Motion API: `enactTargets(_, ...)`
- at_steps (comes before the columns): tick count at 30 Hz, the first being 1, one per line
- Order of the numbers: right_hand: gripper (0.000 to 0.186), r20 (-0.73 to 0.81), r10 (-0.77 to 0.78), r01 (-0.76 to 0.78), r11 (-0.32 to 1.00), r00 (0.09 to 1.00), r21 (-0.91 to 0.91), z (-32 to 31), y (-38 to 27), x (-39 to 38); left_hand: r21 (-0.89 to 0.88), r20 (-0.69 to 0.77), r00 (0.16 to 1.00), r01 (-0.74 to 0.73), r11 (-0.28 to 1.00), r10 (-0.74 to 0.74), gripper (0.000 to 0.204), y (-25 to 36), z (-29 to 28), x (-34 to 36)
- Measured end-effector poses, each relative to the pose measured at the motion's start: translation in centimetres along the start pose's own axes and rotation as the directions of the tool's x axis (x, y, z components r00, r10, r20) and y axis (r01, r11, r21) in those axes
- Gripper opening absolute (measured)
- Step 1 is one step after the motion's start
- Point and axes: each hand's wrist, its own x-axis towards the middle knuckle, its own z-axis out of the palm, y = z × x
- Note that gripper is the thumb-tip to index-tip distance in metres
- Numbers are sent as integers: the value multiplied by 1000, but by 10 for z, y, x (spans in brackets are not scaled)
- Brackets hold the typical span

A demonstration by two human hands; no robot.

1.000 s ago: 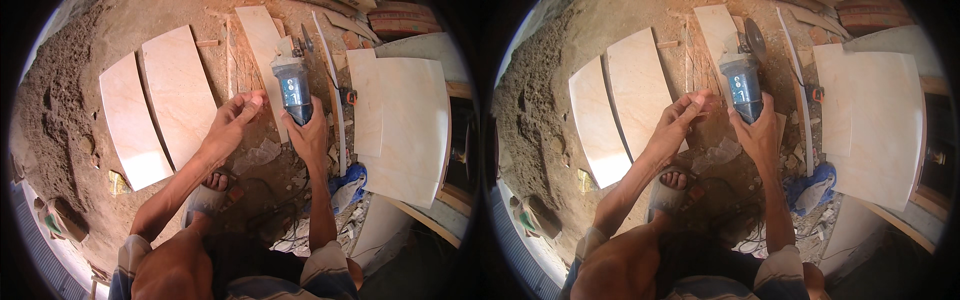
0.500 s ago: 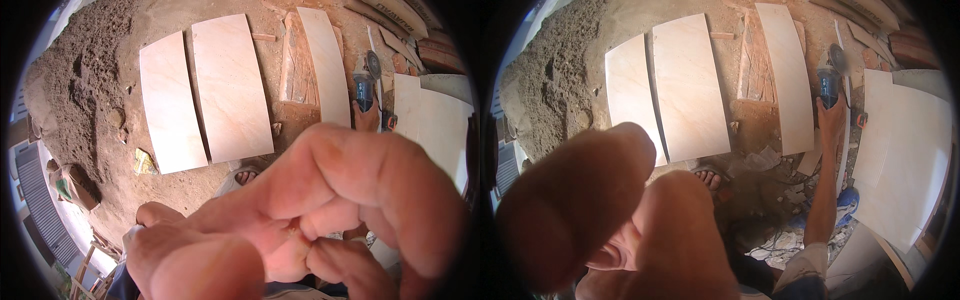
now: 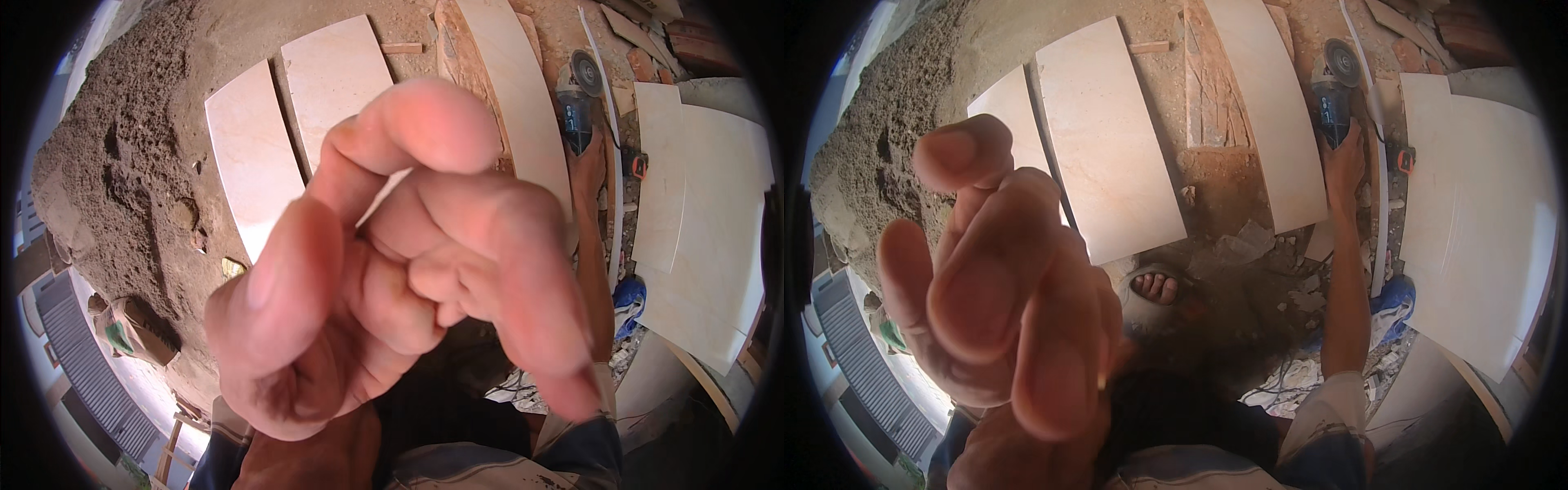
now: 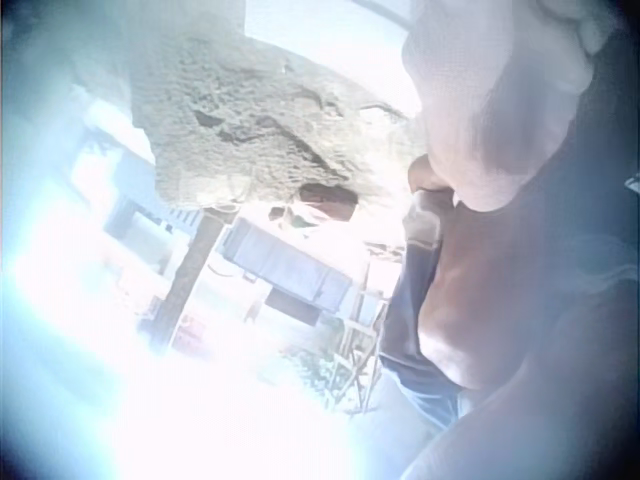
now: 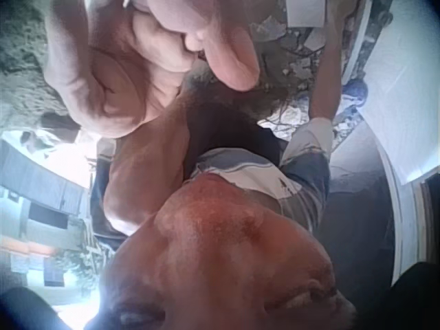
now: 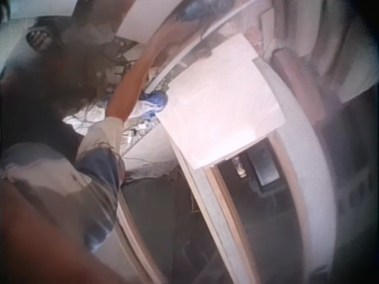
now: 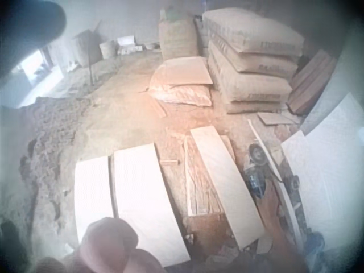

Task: The person uses a handheld power grinder to cut through several large ceramic tiles on the ground.

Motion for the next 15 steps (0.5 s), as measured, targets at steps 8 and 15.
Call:
enactTargets(8,88,-24,41,-39,995,999,97,-10,29,-12,85,-409,910,106,991,-63,42,-74,-86,10)
enactTargets(15,53,-152,54,-22,978,987,205,-37,-27,-43,182,-570,822,151,972,-21,36,-99,-142,4)
